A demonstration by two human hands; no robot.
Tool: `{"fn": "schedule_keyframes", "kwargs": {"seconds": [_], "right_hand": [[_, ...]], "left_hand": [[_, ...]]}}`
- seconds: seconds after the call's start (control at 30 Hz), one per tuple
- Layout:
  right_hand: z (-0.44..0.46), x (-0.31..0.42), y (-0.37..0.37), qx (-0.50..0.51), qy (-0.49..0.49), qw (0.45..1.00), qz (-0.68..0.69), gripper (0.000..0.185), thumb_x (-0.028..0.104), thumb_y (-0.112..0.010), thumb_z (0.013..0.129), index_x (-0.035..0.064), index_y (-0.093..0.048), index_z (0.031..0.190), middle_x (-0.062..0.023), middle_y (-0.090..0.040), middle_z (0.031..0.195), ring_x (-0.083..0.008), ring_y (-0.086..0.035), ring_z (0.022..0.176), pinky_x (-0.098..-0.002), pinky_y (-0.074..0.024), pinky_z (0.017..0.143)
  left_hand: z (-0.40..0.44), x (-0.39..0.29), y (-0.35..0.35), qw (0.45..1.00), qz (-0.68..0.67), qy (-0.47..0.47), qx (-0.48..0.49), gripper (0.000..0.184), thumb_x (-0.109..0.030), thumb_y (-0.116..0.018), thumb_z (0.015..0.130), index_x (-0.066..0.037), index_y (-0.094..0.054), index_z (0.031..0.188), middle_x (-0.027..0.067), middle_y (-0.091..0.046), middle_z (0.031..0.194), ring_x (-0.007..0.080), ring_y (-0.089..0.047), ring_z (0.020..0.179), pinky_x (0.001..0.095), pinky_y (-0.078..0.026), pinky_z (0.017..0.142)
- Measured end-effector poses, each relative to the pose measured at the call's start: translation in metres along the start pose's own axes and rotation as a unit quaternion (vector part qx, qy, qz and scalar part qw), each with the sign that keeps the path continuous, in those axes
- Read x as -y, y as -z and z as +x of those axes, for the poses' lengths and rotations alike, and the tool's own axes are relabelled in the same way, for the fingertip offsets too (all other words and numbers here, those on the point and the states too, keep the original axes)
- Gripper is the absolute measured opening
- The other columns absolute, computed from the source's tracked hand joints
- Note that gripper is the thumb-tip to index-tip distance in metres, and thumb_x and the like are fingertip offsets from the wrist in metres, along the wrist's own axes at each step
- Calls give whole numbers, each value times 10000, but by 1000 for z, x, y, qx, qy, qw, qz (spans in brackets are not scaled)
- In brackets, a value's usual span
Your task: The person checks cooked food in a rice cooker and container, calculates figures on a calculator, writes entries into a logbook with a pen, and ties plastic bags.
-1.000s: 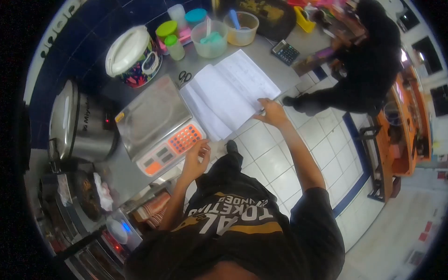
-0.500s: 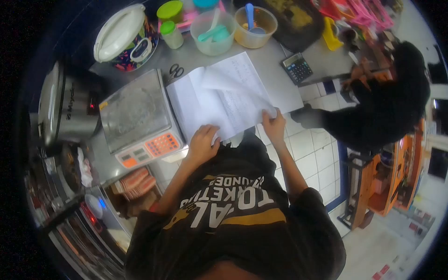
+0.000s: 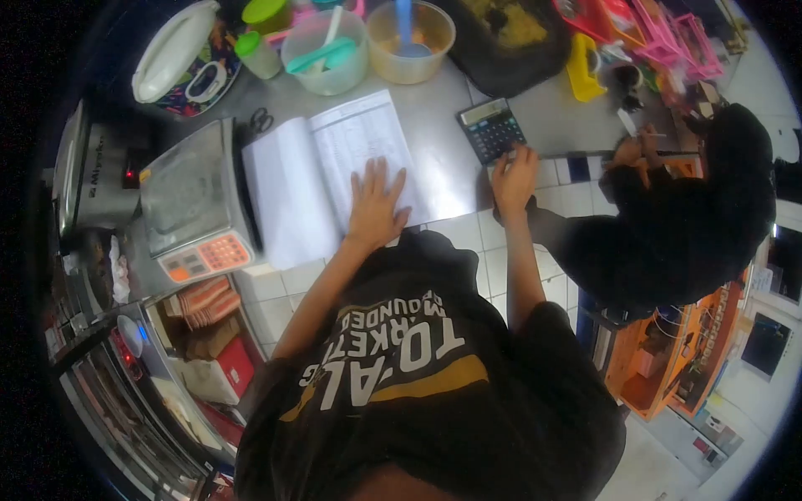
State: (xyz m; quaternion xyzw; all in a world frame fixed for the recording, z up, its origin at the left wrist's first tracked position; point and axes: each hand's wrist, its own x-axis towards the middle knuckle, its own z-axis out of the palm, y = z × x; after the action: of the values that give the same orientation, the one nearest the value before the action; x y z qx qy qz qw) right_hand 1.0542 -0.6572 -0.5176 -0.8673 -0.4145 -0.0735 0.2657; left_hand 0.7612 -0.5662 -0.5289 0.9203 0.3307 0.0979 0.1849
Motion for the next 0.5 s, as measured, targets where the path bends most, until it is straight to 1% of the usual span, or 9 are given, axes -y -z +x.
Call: {"fn": "schedule_keyframes", "kwargs": {"seconds": [0.07, 0.1, 0.17, 0.2, 0.3, 0.37, 0.4, 0.47, 0.5], "right_hand": [[20, -35, -12, -102, 100, 989, -43, 364, 86, -625, 911, -12, -607, 1262, -258, -632, 1099, -442, -600, 1062, -503, -486, 923], [27, -48, -19, -99, 103, 989, -48, 364, 86, -625, 911, -12, -607, 1262, -258, -632, 1099, -442, -600, 1062, -503, -486, 923], [35, -59, -22, 19, 53, 998, 36, 418, 47, -603, 908, -36, -576, 1316, -270, -629, 1096, -457, -591, 1052, -527, -473, 937], [35, -63, -23, 21, 54, 998, 35, 418, 47, -603, 908, -36, -576, 1316, -270, -629, 1096, -457, -591, 1052, -527, -473, 937], [30, -38, -13, 55, 54, 996, 34, 412, 28, -586, 907, -48, -569, 1311, -279, -630, 1086, -459, -589, 1044, -532, -467, 941], [23, -32, -13, 105, 44, 992, 51, 409, 31, -583, 904, -37, -579, 1307, -275, -616, 1129, -457, -577, 1062, -525, -459, 951], [19, -28, -13, 105, 42, 992, 51, 409, 31, -583, 904, -37, -579, 1307, -275, -616, 1129, -457, -577, 1062, -525, -459, 951], [14, -15, -15, 50, 64, 997, 13, 413, 43, -606, 889, -23, -593, 1296, -258, -586, 1214, -444, -558, 1115, -513, -451, 978], [11, -7, -15, 49, 62, 997, 15, 413, 43, -606, 889, -23, -593, 1296, -258, -586, 1214, -444, -558, 1115, -513, -451, 978]], "left_hand": [[6, -9, -4, 1000, -14, -9, -13, 803, -385, -680, 877, -105, -397, 1574, 303, -215, 1655, 499, -147, 1547, 714, -133, 1199], [9, -11, -6, 1000, -20, -7, -13, 803, -385, -680, 877, -105, -397, 1574, 303, -215, 1655, 499, -147, 1547, 714, -133, 1199], [8, -14, -10, 999, -29, -3, -24, 787, -398, -657, 889, -120, -399, 1579, 295, -202, 1666, 494, -138, 1551, 714, -120, 1201], [8, -15, -11, 999, -31, -3, -23, 787, -398, -657, 889, -120, -399, 1579, 295, -202, 1666, 494, -138, 1551, 714, -120, 1201], [7, -15, -15, 999, -20, 1, -27, 780, -420, -642, 896, -129, -403, 1579, 286, -192, 1674, 487, -132, 1556, 712, -107, 1202], [8, -18, -18, 999, -9, 14, -32, 770, -434, -629, 901, -131, -415, 1575, 280, -189, 1678, 480, -130, 1559, 709, -102, 1203], [8, -19, -19, 999, -9, 13, -30, 770, -434, -629, 901, -131, -415, 1575, 280, -189, 1678, 480, -130, 1559, 709, -102, 1203], [9, -20, -18, 999, -4, 18, -35, 758, -430, -627, 904, -133, -423, 1571, 275, -191, 1679, 476, -132, 1560, 710, -105, 1202], [9, -20, -18, 999, -2, 17, -34, 758, -430, -627, 904, -133, -423, 1571, 275, -191, 1679, 476, -132, 1560, 710, -105, 1202]]}}
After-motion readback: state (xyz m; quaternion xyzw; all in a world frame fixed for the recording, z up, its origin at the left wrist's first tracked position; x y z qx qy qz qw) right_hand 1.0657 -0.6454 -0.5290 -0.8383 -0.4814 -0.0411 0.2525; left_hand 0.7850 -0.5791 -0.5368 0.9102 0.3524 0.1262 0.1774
